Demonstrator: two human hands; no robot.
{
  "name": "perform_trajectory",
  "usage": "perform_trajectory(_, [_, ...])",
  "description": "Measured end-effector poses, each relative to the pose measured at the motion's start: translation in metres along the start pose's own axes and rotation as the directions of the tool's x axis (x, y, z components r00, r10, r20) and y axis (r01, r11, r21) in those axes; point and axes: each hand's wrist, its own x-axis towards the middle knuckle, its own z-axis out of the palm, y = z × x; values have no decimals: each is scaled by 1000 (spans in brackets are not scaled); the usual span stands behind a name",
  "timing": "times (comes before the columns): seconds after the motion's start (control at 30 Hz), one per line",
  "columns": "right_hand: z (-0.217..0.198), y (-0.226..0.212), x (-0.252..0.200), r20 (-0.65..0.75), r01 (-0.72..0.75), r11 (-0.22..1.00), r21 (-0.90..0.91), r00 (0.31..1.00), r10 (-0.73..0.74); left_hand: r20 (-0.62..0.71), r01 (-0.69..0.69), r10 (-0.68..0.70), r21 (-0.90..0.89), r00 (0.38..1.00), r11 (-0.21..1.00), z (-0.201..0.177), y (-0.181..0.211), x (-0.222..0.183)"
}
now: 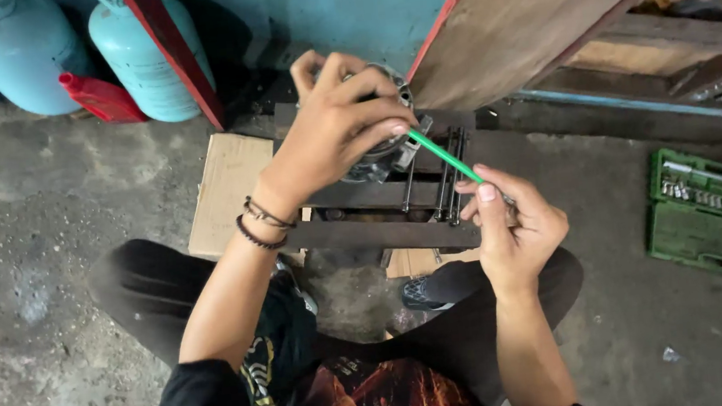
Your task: Using a thin tool to adjust internal components of a mechanical assembly held in a vise before removing it.
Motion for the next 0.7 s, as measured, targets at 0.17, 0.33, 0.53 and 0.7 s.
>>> perform_trajectory(0.17, [4, 2, -7, -26, 8, 1000, 4, 1000, -8, 14, -8, 8, 38, 1000, 999, -5, -6, -9])
perform_trajectory(0.33, [6, -1, -13, -25, 6, 1000, 5, 1000, -6, 36, -4, 2, 42, 999, 999, -5, -8, -11])
perform_trajectory(0.53, [2, -2, -13, 22, 30, 1000, 5, 999, -30, 49, -32, 26, 141, 998, 989, -8, -5, -10])
perform_trajectory(0.7, [-15, 13, 7, 138, -59, 998, -5, 989, 60, 65, -53, 38, 237, 997, 970, -12, 1, -9])
